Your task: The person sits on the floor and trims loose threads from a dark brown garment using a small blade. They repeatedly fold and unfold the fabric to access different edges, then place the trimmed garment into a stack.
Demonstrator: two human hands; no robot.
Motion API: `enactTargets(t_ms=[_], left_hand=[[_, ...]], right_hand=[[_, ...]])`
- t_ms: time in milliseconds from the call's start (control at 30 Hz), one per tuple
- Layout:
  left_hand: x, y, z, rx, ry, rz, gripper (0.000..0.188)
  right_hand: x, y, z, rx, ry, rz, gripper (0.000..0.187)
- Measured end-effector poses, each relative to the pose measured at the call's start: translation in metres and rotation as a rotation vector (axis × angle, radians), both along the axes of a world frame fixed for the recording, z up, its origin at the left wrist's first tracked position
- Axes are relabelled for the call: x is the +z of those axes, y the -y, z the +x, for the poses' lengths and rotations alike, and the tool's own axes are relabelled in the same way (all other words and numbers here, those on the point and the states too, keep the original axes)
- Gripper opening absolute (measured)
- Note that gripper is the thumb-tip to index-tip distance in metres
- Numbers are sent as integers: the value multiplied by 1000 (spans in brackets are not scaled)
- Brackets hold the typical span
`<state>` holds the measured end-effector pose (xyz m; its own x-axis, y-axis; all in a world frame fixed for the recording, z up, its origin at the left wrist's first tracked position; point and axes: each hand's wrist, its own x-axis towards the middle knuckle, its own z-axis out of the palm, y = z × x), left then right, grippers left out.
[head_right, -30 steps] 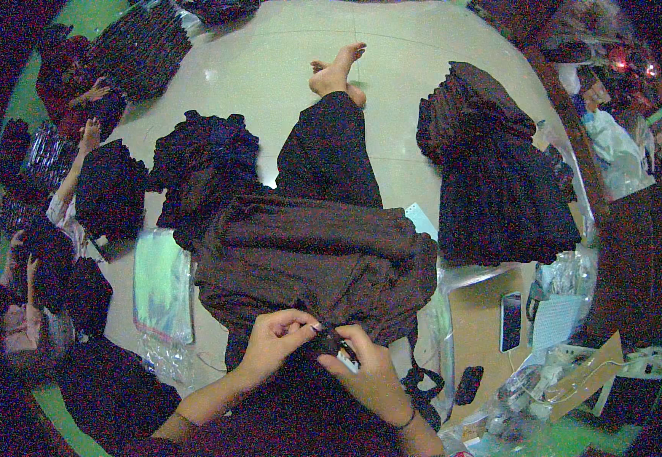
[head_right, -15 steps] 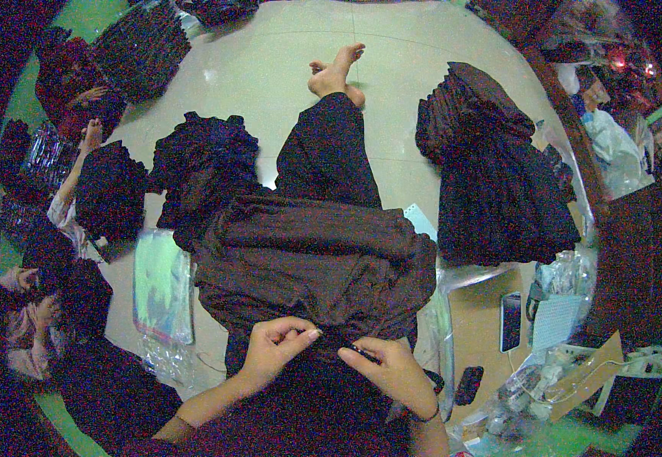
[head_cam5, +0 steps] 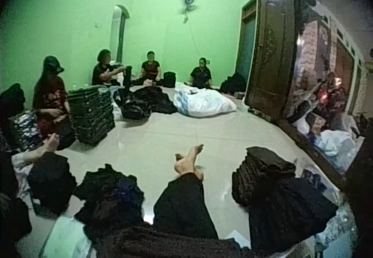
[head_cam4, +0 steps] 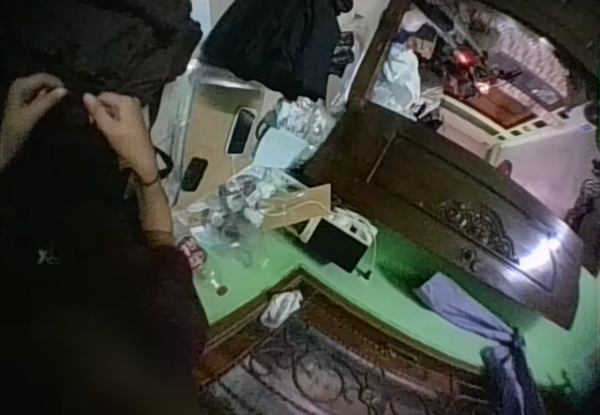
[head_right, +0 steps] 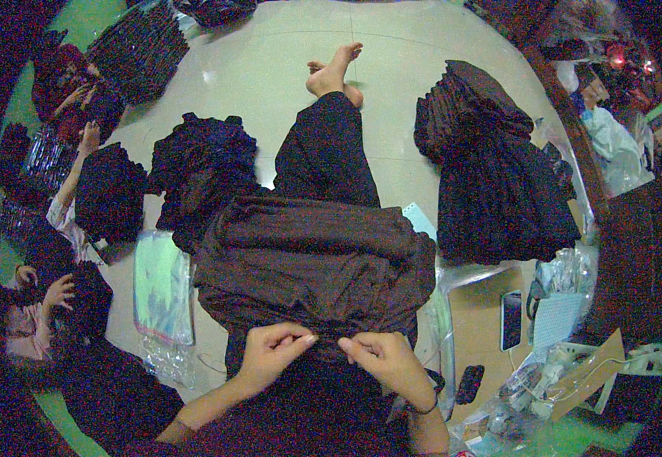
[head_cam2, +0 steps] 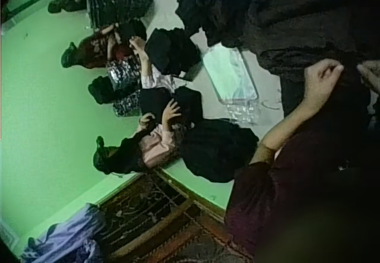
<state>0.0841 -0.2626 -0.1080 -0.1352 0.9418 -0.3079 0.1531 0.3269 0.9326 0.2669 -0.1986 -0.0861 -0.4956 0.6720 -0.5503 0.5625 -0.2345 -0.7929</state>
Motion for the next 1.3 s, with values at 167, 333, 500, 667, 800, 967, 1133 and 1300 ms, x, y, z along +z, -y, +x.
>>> enactTargets(t_ms=[167,333,500,667,800,967,1133,1300], left_hand=[[0,46,-43,63,-261,-96,13],[-11,88,-82,-138,-780,-358,14],[14,84,-80,-122,-791,-320,18],[31,32,-55,283,-788,349,19],[21,-1,-51,270,-998,416,22],[11,-1,-62,213,-1023,492,20],[12,10,-71,197,-917,456,16],[19,19,-84,87,-921,463,16]], right_hand=[[15,-1,5,132,-9,153,30],[28,-5,-6,105,-34,188,29],[26,-5,-34,56,-156,359,35],[25,-1,-64,-45,-87,591,32],[19,-8,-76,46,119,900,30],[20,-22,-76,-85,205,853,23],[29,-41,-75,-161,324,940,21],[29,-52,-75,-183,323,934,24]])
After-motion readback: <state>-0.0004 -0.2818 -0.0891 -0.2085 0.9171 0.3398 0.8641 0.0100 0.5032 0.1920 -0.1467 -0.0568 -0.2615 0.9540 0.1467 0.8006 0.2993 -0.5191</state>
